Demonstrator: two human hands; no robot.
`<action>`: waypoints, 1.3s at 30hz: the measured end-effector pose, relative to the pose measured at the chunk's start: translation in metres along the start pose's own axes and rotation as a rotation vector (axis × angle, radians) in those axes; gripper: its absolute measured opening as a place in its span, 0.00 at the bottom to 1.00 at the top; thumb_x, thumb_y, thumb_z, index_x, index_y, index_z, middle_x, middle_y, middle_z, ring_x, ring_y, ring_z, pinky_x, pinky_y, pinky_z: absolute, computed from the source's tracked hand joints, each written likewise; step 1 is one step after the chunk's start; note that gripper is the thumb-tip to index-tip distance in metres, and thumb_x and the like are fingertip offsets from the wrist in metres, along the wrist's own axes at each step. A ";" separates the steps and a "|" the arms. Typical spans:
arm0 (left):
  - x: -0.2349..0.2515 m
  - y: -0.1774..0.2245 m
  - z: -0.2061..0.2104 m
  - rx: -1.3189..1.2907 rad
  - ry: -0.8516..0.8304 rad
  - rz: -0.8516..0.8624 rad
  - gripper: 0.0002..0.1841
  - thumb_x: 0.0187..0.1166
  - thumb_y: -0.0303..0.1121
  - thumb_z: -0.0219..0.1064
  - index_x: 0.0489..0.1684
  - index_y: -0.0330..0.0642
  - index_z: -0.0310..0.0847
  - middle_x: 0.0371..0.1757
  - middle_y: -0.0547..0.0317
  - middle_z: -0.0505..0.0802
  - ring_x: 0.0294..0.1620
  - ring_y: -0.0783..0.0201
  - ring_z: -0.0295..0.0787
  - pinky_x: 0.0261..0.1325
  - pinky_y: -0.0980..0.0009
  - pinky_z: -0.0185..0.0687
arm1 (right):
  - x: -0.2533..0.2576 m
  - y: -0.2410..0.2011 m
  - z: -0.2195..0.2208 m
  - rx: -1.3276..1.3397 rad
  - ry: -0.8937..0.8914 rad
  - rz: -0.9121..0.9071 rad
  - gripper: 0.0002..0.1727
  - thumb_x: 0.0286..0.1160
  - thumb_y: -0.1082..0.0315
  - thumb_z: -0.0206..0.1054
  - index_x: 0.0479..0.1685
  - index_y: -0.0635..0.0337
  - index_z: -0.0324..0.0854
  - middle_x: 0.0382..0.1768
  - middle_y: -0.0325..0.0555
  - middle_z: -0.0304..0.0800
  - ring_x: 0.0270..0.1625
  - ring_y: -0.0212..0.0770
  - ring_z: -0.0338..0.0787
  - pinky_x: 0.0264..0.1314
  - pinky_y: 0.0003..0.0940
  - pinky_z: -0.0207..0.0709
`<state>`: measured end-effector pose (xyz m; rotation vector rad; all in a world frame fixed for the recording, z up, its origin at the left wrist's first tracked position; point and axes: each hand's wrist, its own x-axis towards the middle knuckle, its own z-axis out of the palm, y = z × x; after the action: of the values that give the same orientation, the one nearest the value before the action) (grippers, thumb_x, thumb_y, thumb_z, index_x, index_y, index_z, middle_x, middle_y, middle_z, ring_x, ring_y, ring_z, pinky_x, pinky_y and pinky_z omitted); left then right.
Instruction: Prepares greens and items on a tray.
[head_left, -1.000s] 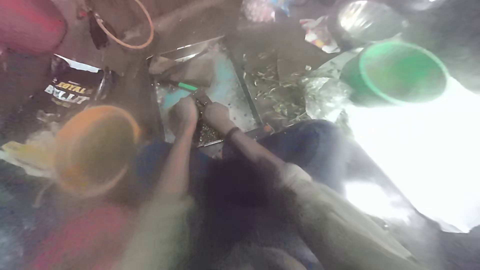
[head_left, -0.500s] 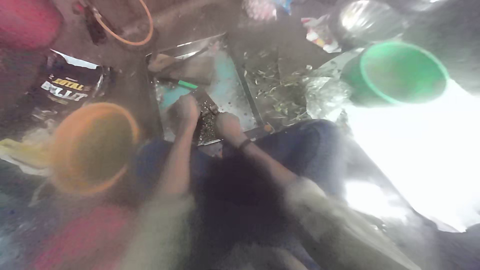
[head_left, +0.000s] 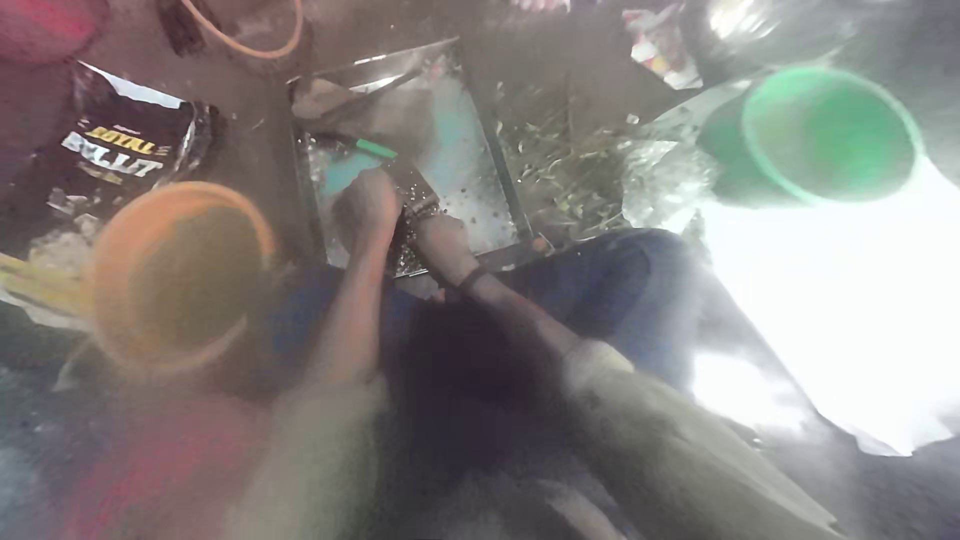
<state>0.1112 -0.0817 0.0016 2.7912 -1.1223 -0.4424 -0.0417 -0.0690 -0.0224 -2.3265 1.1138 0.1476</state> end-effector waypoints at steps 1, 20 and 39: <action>0.000 0.001 -0.002 -0.005 -0.007 -0.004 0.11 0.76 0.36 0.73 0.47 0.39 0.92 0.57 0.38 0.94 0.62 0.38 0.91 0.62 0.36 0.85 | -0.003 0.003 -0.001 -0.034 -0.009 -0.006 0.09 0.70 0.66 0.76 0.42 0.60 0.87 0.37 0.59 0.91 0.38 0.61 0.93 0.32 0.63 0.85; 0.001 -0.002 -0.003 0.022 -0.010 0.010 0.09 0.76 0.35 0.70 0.45 0.45 0.94 0.52 0.42 0.95 0.58 0.39 0.93 0.58 0.34 0.86 | 0.061 -0.030 -0.031 -0.008 -0.056 0.051 0.15 0.81 0.60 0.65 0.51 0.64 0.87 0.52 0.64 0.92 0.54 0.66 0.93 0.48 0.68 0.85; 0.003 -0.005 0.003 0.004 0.007 0.020 0.09 0.77 0.33 0.70 0.47 0.43 0.94 0.58 0.41 0.94 0.63 0.39 0.91 0.63 0.36 0.86 | 0.053 -0.037 -0.053 -0.012 -0.153 0.066 0.16 0.83 0.59 0.61 0.47 0.64 0.88 0.53 0.63 0.92 0.57 0.64 0.92 0.49 0.68 0.84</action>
<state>0.1156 -0.0795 -0.0028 2.7802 -1.1495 -0.4284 0.0140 -0.1145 0.0211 -2.2480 1.1151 0.3517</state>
